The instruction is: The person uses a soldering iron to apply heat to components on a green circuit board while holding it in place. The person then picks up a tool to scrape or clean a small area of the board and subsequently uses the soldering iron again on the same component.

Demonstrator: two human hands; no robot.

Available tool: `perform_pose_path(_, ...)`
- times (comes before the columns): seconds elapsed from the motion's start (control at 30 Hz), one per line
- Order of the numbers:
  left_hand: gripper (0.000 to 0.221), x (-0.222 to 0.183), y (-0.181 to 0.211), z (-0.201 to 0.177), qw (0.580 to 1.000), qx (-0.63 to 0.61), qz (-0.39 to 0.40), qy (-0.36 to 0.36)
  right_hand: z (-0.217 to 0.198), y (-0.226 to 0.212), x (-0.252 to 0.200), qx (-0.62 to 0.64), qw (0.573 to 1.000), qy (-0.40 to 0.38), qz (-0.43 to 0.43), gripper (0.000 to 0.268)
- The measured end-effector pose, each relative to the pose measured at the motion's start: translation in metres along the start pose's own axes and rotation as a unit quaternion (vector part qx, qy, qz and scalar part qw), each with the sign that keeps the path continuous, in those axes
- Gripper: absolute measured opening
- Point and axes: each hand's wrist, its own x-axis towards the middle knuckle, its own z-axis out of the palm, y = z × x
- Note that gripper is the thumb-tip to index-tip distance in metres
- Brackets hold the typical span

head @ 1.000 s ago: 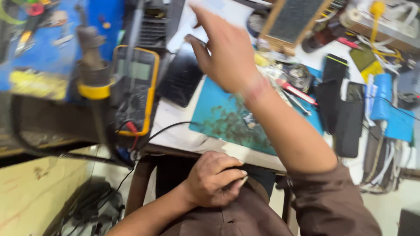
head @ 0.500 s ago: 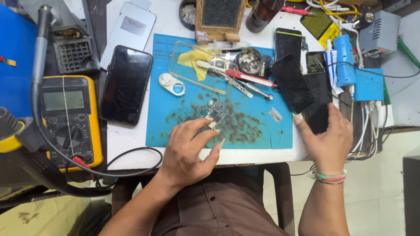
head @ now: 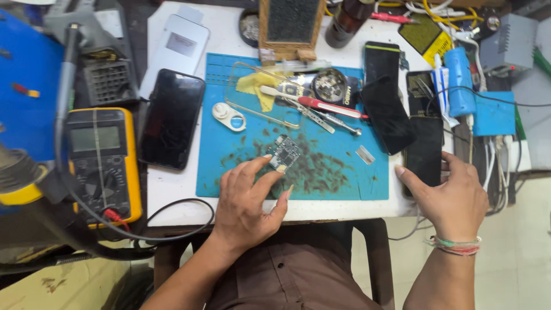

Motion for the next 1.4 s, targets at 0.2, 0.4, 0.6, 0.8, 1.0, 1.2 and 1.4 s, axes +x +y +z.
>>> perform_pose_path(0.2,0.039,-0.002,-0.001,0.003,1.000,0.013,0.000,-0.011,-0.005,0.064,0.006,0.272,0.948,-0.131,0.103,0.058)
perform_pose_path(0.4,0.041,-0.004,-0.004,0.004,1.000,0.020,0.001,-0.011,-0.014,0.083,0.037,0.179,0.915,-0.328,0.153,0.044)
perform_pose_path(0.6,0.041,-0.005,-0.005,0.005,1.000,0.021,0.001,-0.013,-0.022,0.051,0.041,0.057,0.927,-0.334,0.160,0.054)
perform_pose_path(0.8,0.041,-0.005,-0.005,0.006,1.000,0.023,0.006,-0.013,-0.025,0.046,0.036,0.042,0.935,-0.318,0.150,0.056)
perform_pose_path(1.0,0.041,-0.004,-0.004,0.002,1.000,0.012,-0.002,-0.018,-0.018,0.050,0.023,0.130,0.976,-0.159,0.074,0.049)
perform_pose_path(1.2,0.042,-0.004,-0.004,0.002,1.000,0.018,-0.001,-0.020,0.002,0.036,0.002,0.204,0.955,0.110,-0.183,0.031)
perform_pose_path(1.4,0.041,-0.003,-0.003,0.005,1.000,0.025,-0.006,-0.012,0.007,0.028,-0.013,0.174,0.930,0.165,-0.279,0.043)
